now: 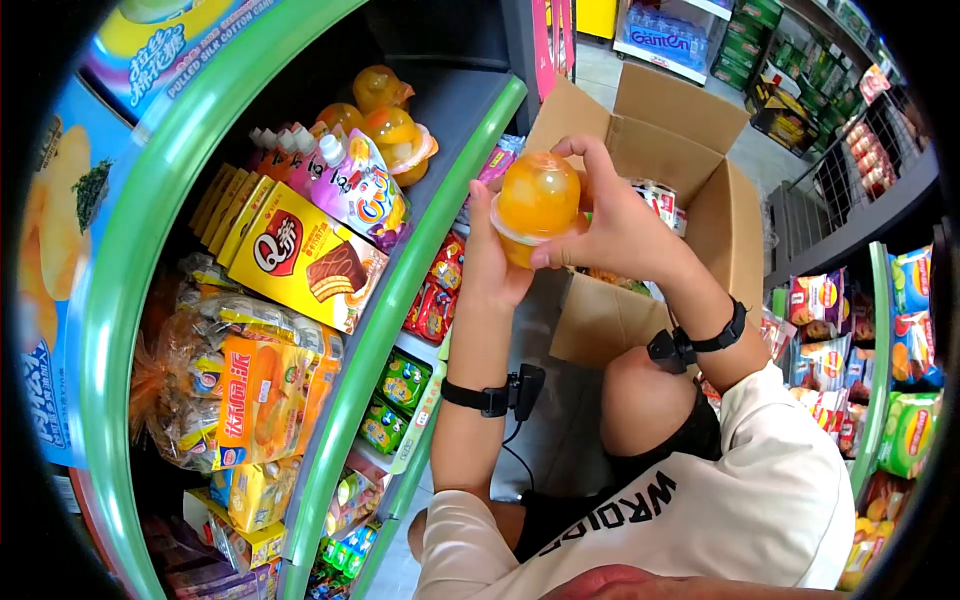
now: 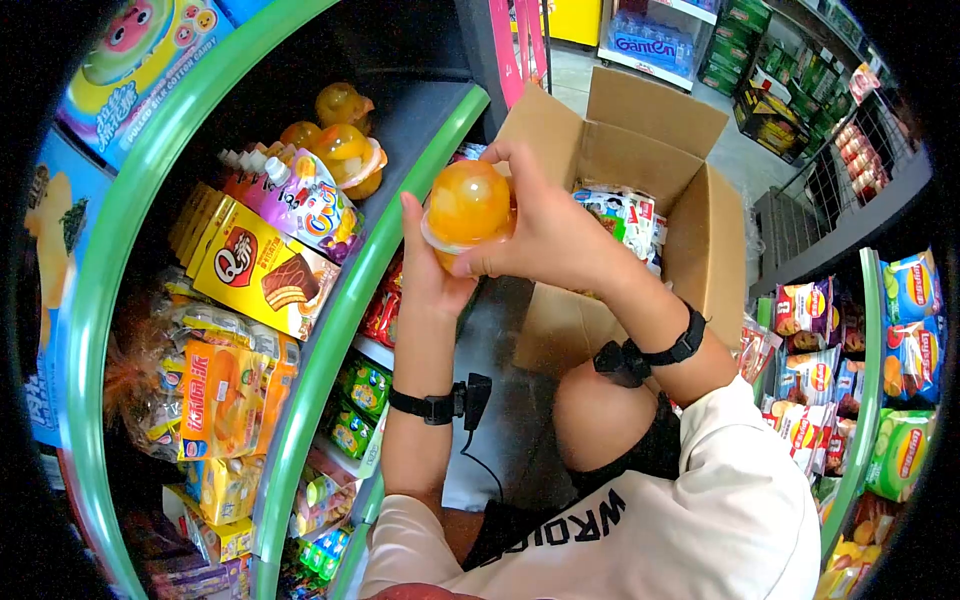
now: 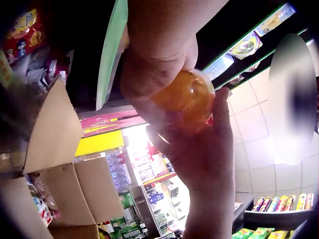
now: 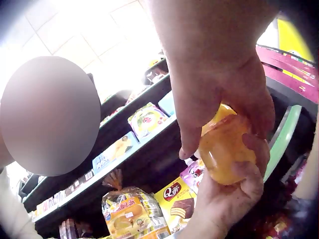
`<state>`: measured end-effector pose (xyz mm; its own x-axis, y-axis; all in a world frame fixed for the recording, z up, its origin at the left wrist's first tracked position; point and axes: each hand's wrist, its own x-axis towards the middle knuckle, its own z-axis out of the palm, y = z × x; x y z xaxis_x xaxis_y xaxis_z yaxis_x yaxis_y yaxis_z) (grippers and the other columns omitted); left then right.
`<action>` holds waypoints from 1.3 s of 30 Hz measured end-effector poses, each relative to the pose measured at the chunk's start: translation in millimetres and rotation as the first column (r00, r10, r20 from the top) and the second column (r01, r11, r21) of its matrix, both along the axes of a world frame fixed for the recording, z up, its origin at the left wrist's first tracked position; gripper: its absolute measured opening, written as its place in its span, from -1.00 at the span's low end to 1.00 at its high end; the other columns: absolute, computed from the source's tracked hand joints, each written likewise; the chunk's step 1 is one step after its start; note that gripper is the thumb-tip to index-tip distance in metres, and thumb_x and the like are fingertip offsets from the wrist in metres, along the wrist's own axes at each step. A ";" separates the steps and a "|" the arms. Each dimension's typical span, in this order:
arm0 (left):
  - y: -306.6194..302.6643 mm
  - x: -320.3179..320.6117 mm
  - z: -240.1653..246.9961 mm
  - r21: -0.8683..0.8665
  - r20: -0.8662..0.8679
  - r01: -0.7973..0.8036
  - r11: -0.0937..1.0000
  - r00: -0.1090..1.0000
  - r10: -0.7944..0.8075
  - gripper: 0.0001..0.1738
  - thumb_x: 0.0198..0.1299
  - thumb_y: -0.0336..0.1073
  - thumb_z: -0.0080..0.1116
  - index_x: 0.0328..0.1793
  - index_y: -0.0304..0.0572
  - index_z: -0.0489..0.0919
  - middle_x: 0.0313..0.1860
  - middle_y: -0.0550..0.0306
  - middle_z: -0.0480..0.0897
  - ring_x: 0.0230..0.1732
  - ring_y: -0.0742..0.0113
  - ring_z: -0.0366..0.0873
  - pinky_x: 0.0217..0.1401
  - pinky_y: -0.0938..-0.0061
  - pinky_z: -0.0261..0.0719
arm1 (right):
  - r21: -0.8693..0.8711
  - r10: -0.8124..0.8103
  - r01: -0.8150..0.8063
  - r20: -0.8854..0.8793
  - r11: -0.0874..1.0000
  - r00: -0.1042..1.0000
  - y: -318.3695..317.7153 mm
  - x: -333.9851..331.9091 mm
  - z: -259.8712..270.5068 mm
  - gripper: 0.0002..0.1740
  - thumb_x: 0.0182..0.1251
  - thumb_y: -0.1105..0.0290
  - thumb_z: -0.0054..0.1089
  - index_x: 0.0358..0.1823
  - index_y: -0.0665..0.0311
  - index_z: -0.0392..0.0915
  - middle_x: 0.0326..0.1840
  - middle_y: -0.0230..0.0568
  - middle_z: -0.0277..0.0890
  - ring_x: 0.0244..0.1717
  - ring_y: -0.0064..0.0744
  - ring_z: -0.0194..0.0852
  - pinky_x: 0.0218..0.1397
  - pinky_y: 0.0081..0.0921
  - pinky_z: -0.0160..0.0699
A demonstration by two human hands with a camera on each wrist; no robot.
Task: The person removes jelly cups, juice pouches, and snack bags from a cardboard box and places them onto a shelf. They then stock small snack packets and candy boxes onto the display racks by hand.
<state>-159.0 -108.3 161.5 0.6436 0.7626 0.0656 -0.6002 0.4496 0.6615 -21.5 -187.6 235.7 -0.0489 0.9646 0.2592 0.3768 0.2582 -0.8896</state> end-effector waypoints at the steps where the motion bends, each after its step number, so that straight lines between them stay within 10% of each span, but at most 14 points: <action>1: -2.6 2.2 3.6 -0.013 -0.050 -0.110 0.994 0.993 0.110 -0.09 0.35 0.53 -0.33 0.46 -0.06 0.36 0.26 -0.02 0.58 0.19 0.08 0.62 0.10 0.15 0.68 | 0.038 -0.011 0.011 0.007 0.999 1.000 1.6 -0.1 -2.6 -0.07 0.00 0.39 0.65 0.28 0.20 0.08 0.01 -0.03 0.58 0.07 -0.38 0.57 0.12 -0.41 0.59; 5: -4.5 -2.0 8.7 0.008 -0.079 -0.093 0.996 0.992 0.094 -0.10 0.39 0.48 -0.33 0.47 -0.11 0.34 0.32 -0.03 0.55 0.31 0.07 0.55 0.37 0.16 0.52 | 0.012 0.005 -0.004 -0.064 1.000 0.998 3.4 -0.6 -0.4 -0.04 -0.05 0.56 0.61 0.28 0.14 0.06 0.01 -0.05 0.56 0.05 -0.39 0.56 0.08 -0.44 0.62; 14: 4.6 -10.3 11.7 0.013 0.069 0.142 0.990 0.987 -0.142 0.00 0.27 0.62 -0.39 0.46 -0.05 0.36 0.22 0.05 0.58 0.14 0.13 0.63 -0.09 0.07 0.71 | -0.036 0.117 -0.123 -0.127 0.992 0.985 31.5 7.9 9.6 -0.08 -0.05 0.64 0.56 0.27 0.15 0.08 0.05 -0.08 0.55 0.05 -0.37 0.60 0.12 -0.42 0.64; 19: -2.9 28.7 -31.0 -0.090 -0.199 -0.239 0.967 0.956 0.217 -0.34 0.42 0.31 -0.11 0.28 -0.08 0.47 0.10 0.06 0.64 -0.01 0.17 0.66 -0.15 0.30 0.61 | 0.200 -0.046 0.049 -0.020 0.978 0.999 99.4 17.4 16.3 -0.07 -0.08 0.53 0.61 0.26 0.16 0.13 0.03 -0.08 0.58 0.03 -0.37 0.63 0.14 -0.38 0.64; 21: -16.6 44.1 -81.1 0.580 -0.527 -0.056 0.813 0.735 0.427 -0.57 0.36 -0.03 0.12 0.17 -0.17 0.50 0.03 -0.04 0.64 0.01 0.12 0.66 -0.01 0.23 0.60 | 0.345 -0.140 0.139 -0.023 0.928 0.990 148.0 18.2 6.9 -0.05 -0.10 0.41 0.64 0.27 0.17 0.14 0.01 -0.06 0.60 0.04 -0.34 0.65 0.14 -0.37 0.64; 22: -33.7 48.4 -86.1 0.591 -0.705 0.188 0.784 0.592 0.390 -0.59 0.26 -0.21 0.25 0.16 -0.25 0.51 -0.03 -0.15 0.63 0.01 0.00 0.66 0.05 0.19 0.58 | 0.407 -0.183 0.166 0.002 0.898 0.983 173.6 17.2 -2.3 -0.04 -0.11 0.35 0.65 0.28 0.18 0.14 0.00 -0.05 0.61 0.04 -0.30 0.66 0.15 -0.36 0.64; 23: -44.8 52.3 -110.9 0.827 -0.553 0.322 0.461 0.609 0.568 -0.50 0.20 -0.21 0.30 0.21 -0.27 0.49 -0.03 -0.17 0.62 0.02 -0.13 0.63 0.11 0.12 0.56 | 0.325 -0.250 0.224 0.039 0.919 0.968 178.9 9.2 2.7 -0.01 -0.14 0.29 0.66 0.29 0.16 0.13 0.01 0.00 0.62 0.04 -0.17 0.68 0.16 -0.34 0.63; 26: -77.3 39.8 -129.7 0.794 -0.490 0.601 0.088 0.548 0.678 -0.35 0.09 -0.15 0.38 0.31 -0.22 0.49 0.32 -0.19 0.40 0.45 -0.21 0.24 0.42 -0.02 0.32 | 0.330 -0.164 0.158 -0.009 0.931 0.986 212.3 -3.4 -15.5 0.01 -0.19 0.23 0.66 0.29 0.12 0.17 0.02 0.09 0.61 0.06 0.06 0.65 0.19 -0.23 0.61; 39: -72.8 65.3 -159.4 0.672 -0.606 0.726 0.146 0.426 0.672 -0.41 0.14 -0.22 0.31 0.34 0.09 0.46 0.26 0.01 0.38 0.38 -0.07 0.26 0.25 0.02 0.36 | 0.459 0.046 -0.041 0.000 0.887 0.999 250.2 -3.7 -59.7 -0.08 -0.06 0.40 0.57 0.33 0.10 0.17 0.13 0.16 0.44 0.21 0.20 0.39 0.31 -0.11 0.44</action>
